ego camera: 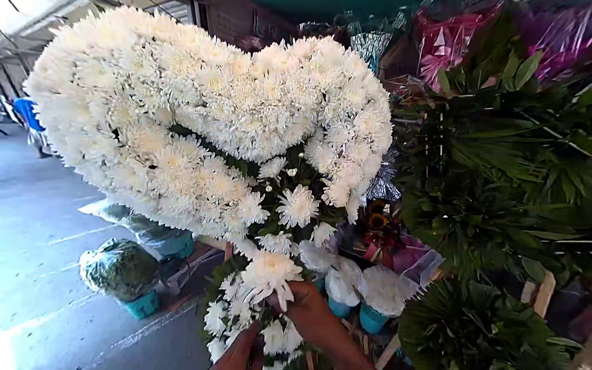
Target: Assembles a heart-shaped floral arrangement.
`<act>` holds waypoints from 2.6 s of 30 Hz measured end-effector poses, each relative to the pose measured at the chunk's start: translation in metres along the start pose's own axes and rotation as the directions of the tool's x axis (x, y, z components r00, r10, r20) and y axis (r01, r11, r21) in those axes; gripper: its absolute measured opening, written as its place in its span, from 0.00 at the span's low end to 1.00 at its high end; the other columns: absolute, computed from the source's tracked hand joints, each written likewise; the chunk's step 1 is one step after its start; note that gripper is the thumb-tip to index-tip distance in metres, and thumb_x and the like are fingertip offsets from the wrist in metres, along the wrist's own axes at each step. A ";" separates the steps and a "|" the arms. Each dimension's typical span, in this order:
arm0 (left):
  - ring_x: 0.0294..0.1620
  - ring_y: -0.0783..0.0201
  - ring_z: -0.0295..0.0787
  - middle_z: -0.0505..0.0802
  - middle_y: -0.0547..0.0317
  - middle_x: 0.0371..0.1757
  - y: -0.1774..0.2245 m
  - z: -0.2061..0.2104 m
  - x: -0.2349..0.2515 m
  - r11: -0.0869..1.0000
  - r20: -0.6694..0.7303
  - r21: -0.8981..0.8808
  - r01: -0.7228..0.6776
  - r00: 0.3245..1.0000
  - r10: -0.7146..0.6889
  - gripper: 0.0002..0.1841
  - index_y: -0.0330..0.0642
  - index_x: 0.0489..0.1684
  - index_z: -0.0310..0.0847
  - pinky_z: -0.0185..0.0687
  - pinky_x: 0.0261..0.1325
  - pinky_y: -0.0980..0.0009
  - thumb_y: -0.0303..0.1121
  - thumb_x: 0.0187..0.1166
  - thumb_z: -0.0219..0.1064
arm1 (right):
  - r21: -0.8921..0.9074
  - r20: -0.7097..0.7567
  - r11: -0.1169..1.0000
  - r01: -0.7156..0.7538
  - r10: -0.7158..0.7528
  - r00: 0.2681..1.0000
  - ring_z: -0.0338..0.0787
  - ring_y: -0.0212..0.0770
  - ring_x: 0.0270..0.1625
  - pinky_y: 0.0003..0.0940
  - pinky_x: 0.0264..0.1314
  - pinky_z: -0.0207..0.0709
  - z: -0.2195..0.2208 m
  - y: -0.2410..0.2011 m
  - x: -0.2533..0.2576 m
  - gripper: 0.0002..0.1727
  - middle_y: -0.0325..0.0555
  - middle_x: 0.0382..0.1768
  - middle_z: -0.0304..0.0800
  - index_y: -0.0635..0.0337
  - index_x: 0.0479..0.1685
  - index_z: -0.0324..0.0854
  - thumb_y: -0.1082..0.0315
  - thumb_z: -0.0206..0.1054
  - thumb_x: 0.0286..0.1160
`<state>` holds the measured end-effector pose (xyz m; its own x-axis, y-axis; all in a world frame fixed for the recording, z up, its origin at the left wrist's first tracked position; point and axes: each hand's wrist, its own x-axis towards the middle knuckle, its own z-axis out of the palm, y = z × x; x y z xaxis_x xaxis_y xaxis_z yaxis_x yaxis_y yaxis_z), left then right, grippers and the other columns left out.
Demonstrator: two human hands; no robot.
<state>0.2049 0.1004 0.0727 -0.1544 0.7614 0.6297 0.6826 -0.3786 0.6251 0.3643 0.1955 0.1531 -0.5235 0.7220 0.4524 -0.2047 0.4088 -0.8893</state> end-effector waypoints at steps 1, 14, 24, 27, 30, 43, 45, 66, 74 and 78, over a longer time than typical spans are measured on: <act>0.36 0.52 0.93 0.95 0.43 0.42 0.000 0.001 0.001 0.998 -0.003 0.056 -0.034 0.999 0.034 0.18 0.30 0.62 0.86 0.89 0.42 0.50 0.33 0.86 0.58 | 0.067 -0.108 0.998 -0.010 0.017 0.994 0.91 0.28 0.42 0.31 0.51 0.88 0.009 0.002 -0.004 0.06 0.38 0.39 0.94 0.65 0.43 0.89 0.78 0.67 0.76; 0.41 0.63 0.85 0.88 0.55 0.51 -0.007 -0.010 -0.045 0.929 0.295 -0.225 0.294 0.929 -0.223 0.20 0.42 0.70 0.80 0.85 0.42 0.61 0.34 0.84 0.52 | 0.270 -0.418 0.962 -0.047 0.161 0.894 0.95 0.44 0.42 0.43 0.51 0.93 0.053 0.030 -0.021 0.09 0.52 0.45 0.93 0.67 0.55 0.80 0.73 0.61 0.86; 0.24 0.81 0.77 0.83 0.75 0.27 -0.031 0.004 -0.039 0.648 0.050 -0.749 0.139 0.987 -0.155 0.26 0.48 0.42 0.82 0.78 0.29 0.80 0.62 0.87 0.52 | 0.414 -0.169 0.854 -0.314 0.411 0.896 0.92 0.40 0.38 0.37 0.46 0.91 0.071 0.021 -0.029 0.08 0.52 0.42 0.91 0.68 0.51 0.81 0.72 0.60 0.86; 0.25 0.80 0.76 0.81 0.77 0.25 -0.038 0.000 -0.060 0.619 0.165 -0.758 0.206 0.979 -0.123 0.25 0.56 0.33 0.82 0.76 0.32 0.79 0.65 0.85 0.51 | 0.484 -0.367 0.855 -0.187 0.393 0.843 0.92 0.40 0.40 0.38 0.48 0.91 0.047 0.025 -0.016 0.09 0.47 0.41 0.90 0.62 0.50 0.80 0.70 0.54 0.90; 0.21 0.77 0.75 0.84 0.70 0.28 -0.042 -0.003 -0.068 0.692 0.151 -0.684 0.232 0.973 -0.177 0.30 0.44 0.51 0.85 0.75 0.24 0.79 0.64 0.82 0.58 | 0.364 -0.414 0.909 -0.203 0.353 0.839 0.91 0.45 0.53 0.45 0.58 0.89 0.014 0.032 -0.015 0.11 0.51 0.52 0.89 0.65 0.61 0.76 0.69 0.56 0.90; 0.16 0.78 0.71 0.78 0.67 0.15 -0.025 0.019 -0.054 0.862 0.226 -0.413 0.294 0.950 -0.216 0.12 0.37 0.25 0.83 0.71 0.22 0.76 0.29 0.77 0.57 | 0.373 -0.678 0.924 -0.082 0.331 0.656 0.90 0.40 0.49 0.43 0.58 0.87 -0.002 0.061 -0.061 0.13 0.46 0.47 0.88 0.65 0.58 0.77 0.67 0.51 0.92; 0.23 0.71 0.76 0.83 0.59 0.26 -0.031 0.024 -0.054 0.808 0.360 -0.390 0.443 0.880 -0.309 0.10 0.30 0.45 0.82 0.75 0.28 0.70 0.29 0.77 0.61 | 0.306 -0.689 0.949 -0.078 0.278 0.670 0.92 0.43 0.48 0.45 0.59 0.88 -0.042 0.050 -0.064 0.17 0.47 0.46 0.89 0.65 0.58 0.76 0.62 0.47 0.95; 0.54 0.73 0.90 0.92 0.60 0.56 0.122 0.043 0.169 0.923 0.319 -0.371 -0.104 0.919 0.232 0.23 0.40 0.65 0.83 0.88 0.57 0.72 0.41 0.72 0.73 | -0.971 0.060 0.165 0.173 -0.533 0.844 0.89 0.38 0.40 0.48 0.60 0.76 -0.151 -0.077 -0.029 0.13 0.40 0.36 0.91 0.46 0.51 0.87 0.57 0.55 0.91; 0.40 0.67 0.89 0.91 0.57 0.47 0.136 0.012 0.275 0.911 -0.185 -0.323 -0.255 0.961 0.204 0.14 0.42 0.60 0.82 0.89 0.42 0.66 0.36 0.81 0.68 | -0.956 -0.286 0.259 -0.138 -0.722 0.630 0.85 0.53 0.47 0.65 0.52 0.73 -0.194 -0.130 0.095 0.38 0.52 0.57 0.87 0.54 0.73 0.79 0.35 0.70 0.73; 0.48 0.59 0.88 0.90 0.50 0.49 0.126 0.037 0.354 0.967 -0.329 -0.235 -0.093 0.944 0.011 0.17 0.39 0.55 0.86 0.85 0.54 0.56 0.42 0.78 0.70 | -0.863 -0.487 0.288 -0.415 -0.693 0.532 0.76 0.61 0.77 0.79 0.72 0.58 -0.217 -0.147 0.187 0.66 0.55 0.86 0.65 0.41 0.92 0.60 0.12 0.64 0.46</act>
<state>0.2625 0.3415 0.3568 -0.3734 0.5415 0.7532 0.5066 -0.5612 0.6545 0.4765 0.3915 0.3830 0.2666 0.3725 0.8889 0.8719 0.2998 -0.3871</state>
